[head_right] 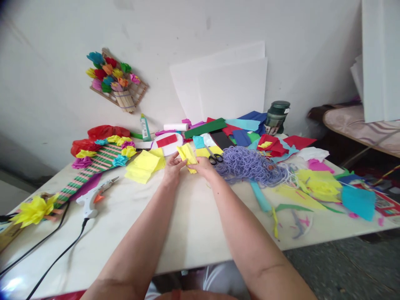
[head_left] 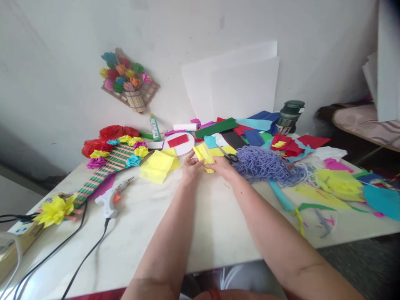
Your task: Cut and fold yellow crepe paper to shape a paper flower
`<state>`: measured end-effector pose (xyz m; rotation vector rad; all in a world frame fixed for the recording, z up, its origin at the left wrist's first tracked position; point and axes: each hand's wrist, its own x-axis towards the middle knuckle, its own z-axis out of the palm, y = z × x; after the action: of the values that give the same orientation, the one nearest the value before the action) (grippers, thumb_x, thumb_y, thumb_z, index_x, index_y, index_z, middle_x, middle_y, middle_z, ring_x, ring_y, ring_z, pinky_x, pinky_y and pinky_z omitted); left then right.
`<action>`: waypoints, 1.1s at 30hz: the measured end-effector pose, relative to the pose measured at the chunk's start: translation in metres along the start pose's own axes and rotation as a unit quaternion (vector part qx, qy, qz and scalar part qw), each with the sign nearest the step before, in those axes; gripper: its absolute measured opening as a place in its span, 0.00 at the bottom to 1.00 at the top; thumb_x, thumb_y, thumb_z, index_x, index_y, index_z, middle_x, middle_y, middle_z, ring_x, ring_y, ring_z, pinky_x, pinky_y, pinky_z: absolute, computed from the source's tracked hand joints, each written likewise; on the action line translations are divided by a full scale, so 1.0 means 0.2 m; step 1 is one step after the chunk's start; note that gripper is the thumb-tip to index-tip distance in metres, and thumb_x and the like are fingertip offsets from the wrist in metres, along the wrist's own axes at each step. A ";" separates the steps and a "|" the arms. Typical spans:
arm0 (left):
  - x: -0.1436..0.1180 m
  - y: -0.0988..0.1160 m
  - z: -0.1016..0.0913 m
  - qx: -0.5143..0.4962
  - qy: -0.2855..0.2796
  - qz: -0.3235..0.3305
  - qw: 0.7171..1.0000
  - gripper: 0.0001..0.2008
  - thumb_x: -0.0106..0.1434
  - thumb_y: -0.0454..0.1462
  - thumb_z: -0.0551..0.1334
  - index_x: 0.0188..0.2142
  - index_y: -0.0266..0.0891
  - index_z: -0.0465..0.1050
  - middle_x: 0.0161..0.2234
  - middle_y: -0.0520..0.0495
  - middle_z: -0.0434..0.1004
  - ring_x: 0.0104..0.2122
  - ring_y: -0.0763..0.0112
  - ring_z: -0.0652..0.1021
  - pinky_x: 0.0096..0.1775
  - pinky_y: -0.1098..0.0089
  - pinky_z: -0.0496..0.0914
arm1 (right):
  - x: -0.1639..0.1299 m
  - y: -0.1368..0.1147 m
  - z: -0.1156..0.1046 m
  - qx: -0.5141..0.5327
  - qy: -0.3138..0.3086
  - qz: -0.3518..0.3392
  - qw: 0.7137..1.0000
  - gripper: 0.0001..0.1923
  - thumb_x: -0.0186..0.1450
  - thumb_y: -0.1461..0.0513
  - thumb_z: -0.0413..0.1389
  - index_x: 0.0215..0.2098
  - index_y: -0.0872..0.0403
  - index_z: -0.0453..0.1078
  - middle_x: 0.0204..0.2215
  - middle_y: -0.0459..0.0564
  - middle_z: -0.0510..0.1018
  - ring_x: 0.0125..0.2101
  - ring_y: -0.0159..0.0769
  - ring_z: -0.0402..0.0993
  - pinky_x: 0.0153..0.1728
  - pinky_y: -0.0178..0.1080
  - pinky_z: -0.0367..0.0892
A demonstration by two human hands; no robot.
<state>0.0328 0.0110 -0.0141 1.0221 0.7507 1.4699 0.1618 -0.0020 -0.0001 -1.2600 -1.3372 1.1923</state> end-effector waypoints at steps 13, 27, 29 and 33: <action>0.00 0.00 0.01 -0.044 0.040 -0.053 0.997 0.16 0.43 0.42 0.66 0.25 0.36 0.61 0.23 0.50 0.73 0.24 0.71 0.75 0.30 0.68 0.68 | -0.02 0.00 0.00 0.010 -0.075 0.042 0.996 0.13 0.49 0.57 0.61 0.27 0.59 0.68 0.15 0.45 0.73 0.11 0.23 0.61 0.11 0.26 0.52; -0.03 0.05 0.00 -0.041 -0.068 -0.086 0.993 0.15 0.48 0.42 0.64 0.32 0.33 0.70 0.30 0.42 0.76 0.29 0.64 0.76 0.32 0.66 0.69 | 0.00 0.01 0.01 0.037 -0.043 0.039 0.998 0.10 0.51 0.60 0.60 0.26 0.59 0.66 0.13 0.44 0.72 0.10 0.23 0.61 0.11 0.26 0.53; -0.01 0.03 0.00 -0.046 -0.033 -0.075 0.996 0.16 0.47 0.42 0.65 0.32 0.33 0.70 0.29 0.43 0.76 0.29 0.65 0.76 0.32 0.66 0.69 | 0.00 0.02 0.01 0.034 -0.050 0.035 0.998 0.09 0.52 0.61 0.59 0.27 0.59 0.67 0.16 0.46 0.74 0.11 0.23 0.64 0.11 0.26 0.54; 0.02 -0.01 -0.01 -0.054 0.012 -0.060 0.997 0.15 0.45 0.42 0.66 0.30 0.34 0.69 0.28 0.45 0.76 0.29 0.65 0.77 0.34 0.66 0.69 | 0.00 0.01 0.02 0.006 -0.036 0.041 0.998 0.06 0.53 0.63 0.58 0.28 0.58 0.68 0.18 0.47 0.75 0.12 0.24 0.66 0.11 0.26 0.54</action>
<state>0.0322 0.0143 -0.0150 0.8638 0.7306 1.4056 0.1584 -0.0020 -0.0034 -1.2848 -1.3380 1.3126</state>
